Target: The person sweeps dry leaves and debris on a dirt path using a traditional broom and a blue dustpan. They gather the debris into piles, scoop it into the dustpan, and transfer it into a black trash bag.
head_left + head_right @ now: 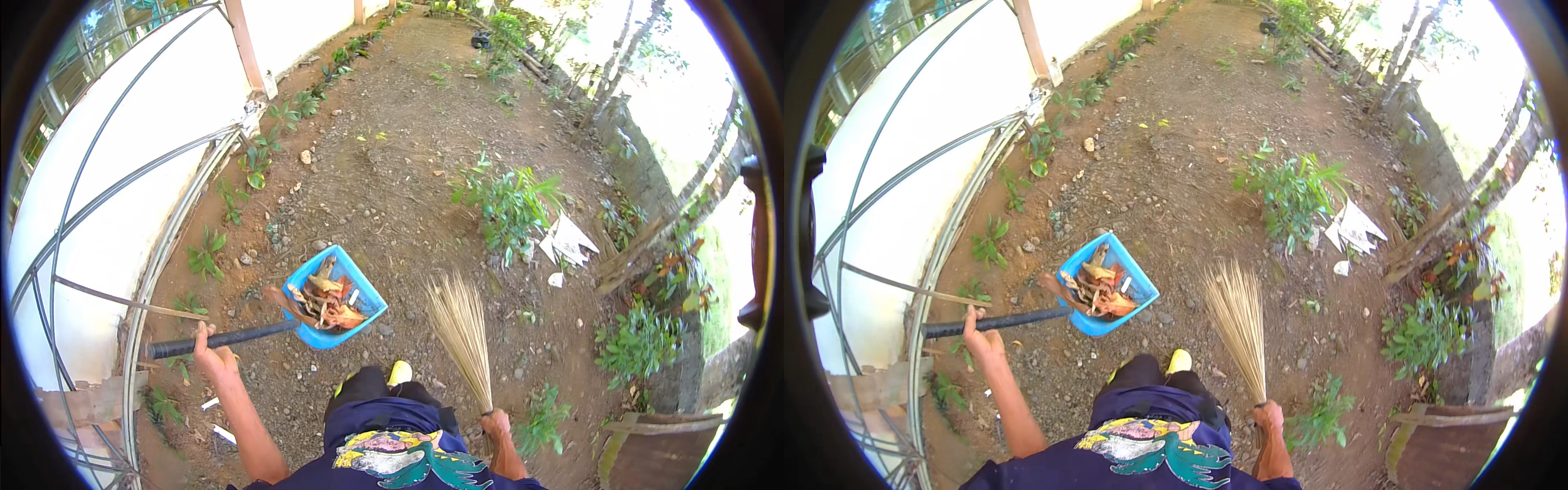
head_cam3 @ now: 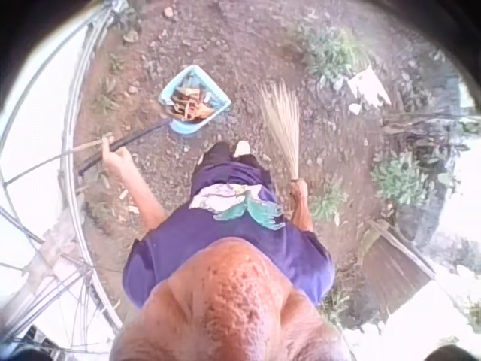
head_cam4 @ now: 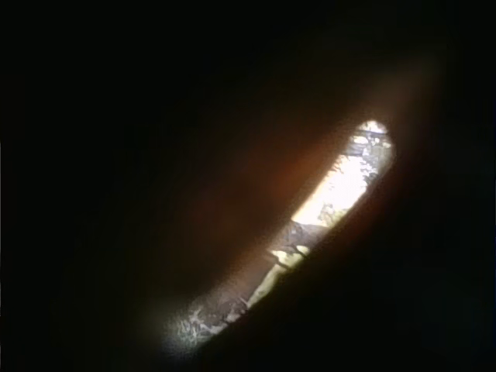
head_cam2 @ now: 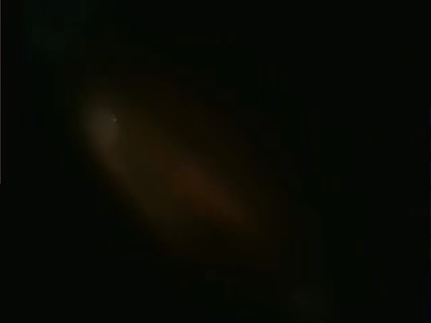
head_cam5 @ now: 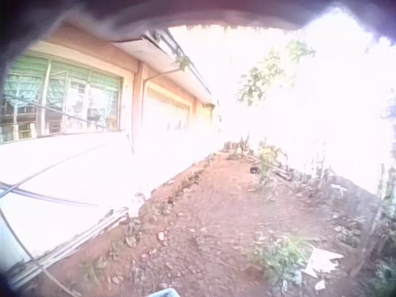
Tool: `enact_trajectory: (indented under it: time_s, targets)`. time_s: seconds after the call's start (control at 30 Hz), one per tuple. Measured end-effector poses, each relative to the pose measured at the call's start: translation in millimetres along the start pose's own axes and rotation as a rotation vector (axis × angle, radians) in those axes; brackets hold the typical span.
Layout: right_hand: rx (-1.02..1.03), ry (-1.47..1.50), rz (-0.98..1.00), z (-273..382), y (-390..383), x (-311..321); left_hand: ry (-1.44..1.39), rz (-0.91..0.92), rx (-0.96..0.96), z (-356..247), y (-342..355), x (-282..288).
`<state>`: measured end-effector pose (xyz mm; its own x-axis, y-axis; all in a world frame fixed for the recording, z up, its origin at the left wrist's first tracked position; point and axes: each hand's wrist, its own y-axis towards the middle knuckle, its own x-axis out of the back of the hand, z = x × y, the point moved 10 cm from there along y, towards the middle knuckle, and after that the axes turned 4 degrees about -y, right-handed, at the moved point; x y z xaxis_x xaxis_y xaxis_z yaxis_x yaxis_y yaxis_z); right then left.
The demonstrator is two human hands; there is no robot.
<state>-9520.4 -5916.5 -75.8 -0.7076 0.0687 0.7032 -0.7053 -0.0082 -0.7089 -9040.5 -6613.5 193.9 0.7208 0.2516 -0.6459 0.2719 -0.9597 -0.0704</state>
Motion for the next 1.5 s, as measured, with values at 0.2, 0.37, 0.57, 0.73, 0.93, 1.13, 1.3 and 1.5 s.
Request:
enact_trajectory:
  time_s: [0.2,0.37,0.57,0.73,0.93,1.13,1.3,1.5]
  targets:
    - [0.158,-0.097,-0.146,242.5,136.9,208.8,-0.002,-0.004,-0.026,128.2,97.8,-189.8]
    - [0.199,-0.038,-0.135,392.4,272.7,284.2,-0.026,0.025,0.019,292.7,203.6,-328.2]
    - [0.111,0.004,-0.115,549.5,374.8,404.3,0.042,-0.049,0.061,456.5,324.7,-520.2]
    - [0.049,0.145,-0.144,647.6,489.2,493.0,0.069,-0.003,0.113,581.4,393.9,-698.3]
    - [0.079,0.221,-0.127,844.0,719.5,578.1,0.023,0.063,0.066,771.7,515.4,-852.5]
    - [0.081,0.085,0.027,1105.0,880.7,782.8,0.055,-0.03,-0.029,881.2,618.4,-1029.2]
    - [0.218,-0.064,-0.179,1292.2,1049.2,931.5,0.03,-0.063,-0.019,1013.4,700.7,-1204.3]
    - [0.176,0.008,-0.103,1468.2,1215.7,1005.5,-0.036,0.048,0.015,1224.1,855.0,-1391.5]
